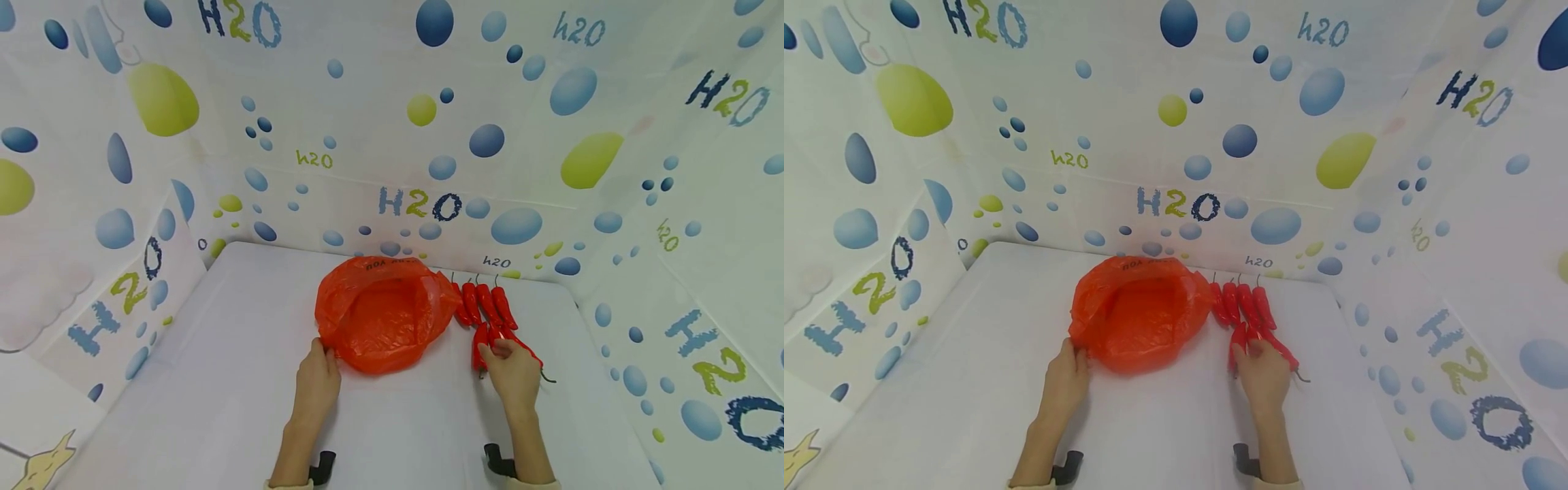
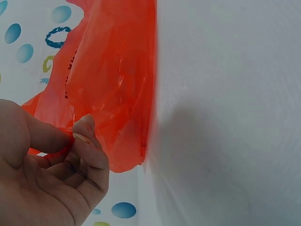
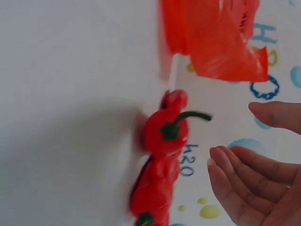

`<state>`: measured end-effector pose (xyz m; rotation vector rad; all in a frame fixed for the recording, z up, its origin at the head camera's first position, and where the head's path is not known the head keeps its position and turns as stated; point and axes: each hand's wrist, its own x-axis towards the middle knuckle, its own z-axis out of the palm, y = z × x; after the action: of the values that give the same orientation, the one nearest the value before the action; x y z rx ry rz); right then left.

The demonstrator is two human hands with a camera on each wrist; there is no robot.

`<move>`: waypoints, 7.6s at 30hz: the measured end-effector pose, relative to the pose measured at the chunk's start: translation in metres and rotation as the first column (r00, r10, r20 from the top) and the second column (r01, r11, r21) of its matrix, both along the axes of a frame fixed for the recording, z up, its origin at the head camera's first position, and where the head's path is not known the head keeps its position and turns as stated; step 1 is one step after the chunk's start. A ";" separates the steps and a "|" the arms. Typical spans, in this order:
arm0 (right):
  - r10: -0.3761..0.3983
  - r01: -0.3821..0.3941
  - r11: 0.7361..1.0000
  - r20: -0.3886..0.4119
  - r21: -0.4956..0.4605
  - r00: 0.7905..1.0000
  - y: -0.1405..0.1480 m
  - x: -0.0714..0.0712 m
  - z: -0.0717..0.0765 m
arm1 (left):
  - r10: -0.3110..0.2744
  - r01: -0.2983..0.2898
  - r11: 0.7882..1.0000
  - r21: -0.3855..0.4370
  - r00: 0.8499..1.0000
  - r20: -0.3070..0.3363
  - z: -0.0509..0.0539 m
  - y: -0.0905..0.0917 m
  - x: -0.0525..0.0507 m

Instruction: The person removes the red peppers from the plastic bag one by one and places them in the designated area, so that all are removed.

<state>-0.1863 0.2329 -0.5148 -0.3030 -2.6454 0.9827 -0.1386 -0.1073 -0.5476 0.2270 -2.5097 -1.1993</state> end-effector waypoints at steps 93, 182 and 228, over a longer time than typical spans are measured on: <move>0.383 -0.371 0.924 0.258 -0.096 0.887 -0.252 -0.106 -0.029 | 0.032 -0.032 0.999 -0.008 0.999 -0.014 -0.003 -0.010 0.002; 0.388 -0.287 0.784 0.074 -0.551 0.919 -0.132 -0.024 0.027 | 0.010 -0.010 1.000 0.005 1.000 0.006 -0.008 -0.004 0.000; 0.175 -0.117 0.843 0.063 -0.525 0.983 -0.052 0.005 0.036 | -0.004 0.004 1.000 0.008 1.000 0.003 -0.007 -0.001 -0.001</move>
<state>-0.1811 0.1805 -0.4791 -0.2767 -2.4719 1.7837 -0.1395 -0.1085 -0.5550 0.2259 -2.5095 -1.2113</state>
